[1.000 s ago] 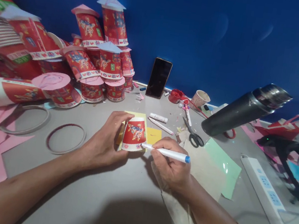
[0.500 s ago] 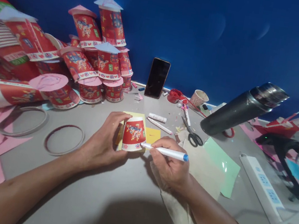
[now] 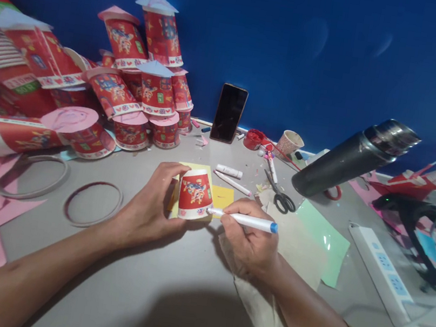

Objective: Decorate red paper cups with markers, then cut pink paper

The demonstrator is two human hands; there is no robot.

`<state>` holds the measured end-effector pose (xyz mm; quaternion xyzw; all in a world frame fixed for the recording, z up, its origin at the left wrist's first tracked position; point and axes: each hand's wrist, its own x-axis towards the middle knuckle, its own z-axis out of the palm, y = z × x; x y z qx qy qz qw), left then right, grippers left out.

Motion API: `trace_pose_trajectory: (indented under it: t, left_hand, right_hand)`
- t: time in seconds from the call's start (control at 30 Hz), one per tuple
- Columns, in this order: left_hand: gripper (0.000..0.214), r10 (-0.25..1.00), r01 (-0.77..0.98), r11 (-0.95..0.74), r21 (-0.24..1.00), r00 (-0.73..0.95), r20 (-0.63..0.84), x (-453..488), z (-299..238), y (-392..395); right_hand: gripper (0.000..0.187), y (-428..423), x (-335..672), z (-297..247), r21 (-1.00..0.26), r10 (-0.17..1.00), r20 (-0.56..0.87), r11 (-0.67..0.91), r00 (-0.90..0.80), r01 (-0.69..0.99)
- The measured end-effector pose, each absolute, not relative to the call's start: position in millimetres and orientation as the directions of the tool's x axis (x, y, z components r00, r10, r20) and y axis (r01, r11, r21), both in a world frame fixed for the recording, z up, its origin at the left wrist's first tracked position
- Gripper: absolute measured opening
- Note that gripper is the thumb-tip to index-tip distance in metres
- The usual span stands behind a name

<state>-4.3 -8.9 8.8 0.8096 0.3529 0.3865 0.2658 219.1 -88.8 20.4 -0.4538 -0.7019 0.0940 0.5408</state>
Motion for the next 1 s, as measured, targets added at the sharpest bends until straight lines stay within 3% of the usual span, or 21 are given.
trace_pose_trajectory:
  t: [0.23,0.5,1.0]
  left_hand:
    - [0.075,0.760,0.376,-0.629,0.681,0.481,0.436,-8.1,9.8,-6.6]
    - [0.074,0.808,0.337,-0.549,0.765,0.450,0.381,-3.7,11.8,-9.2]
    - [0.073,0.804,0.325,-0.554,0.766,0.448,0.392,-3.2,10.2,-9.2]
  right_hand:
    - [0.007,-88.1,218.6,20.0,-0.610,0.734,0.677,0.599,-0.052,0.518]
    - [0.006,-88.8,217.6,18.7,-0.648,0.752,0.659,0.565,0.005,0.511]
    - [0.006,-89.6,217.7,19.1,-0.648,0.764,0.646,0.557,-0.013,0.519]
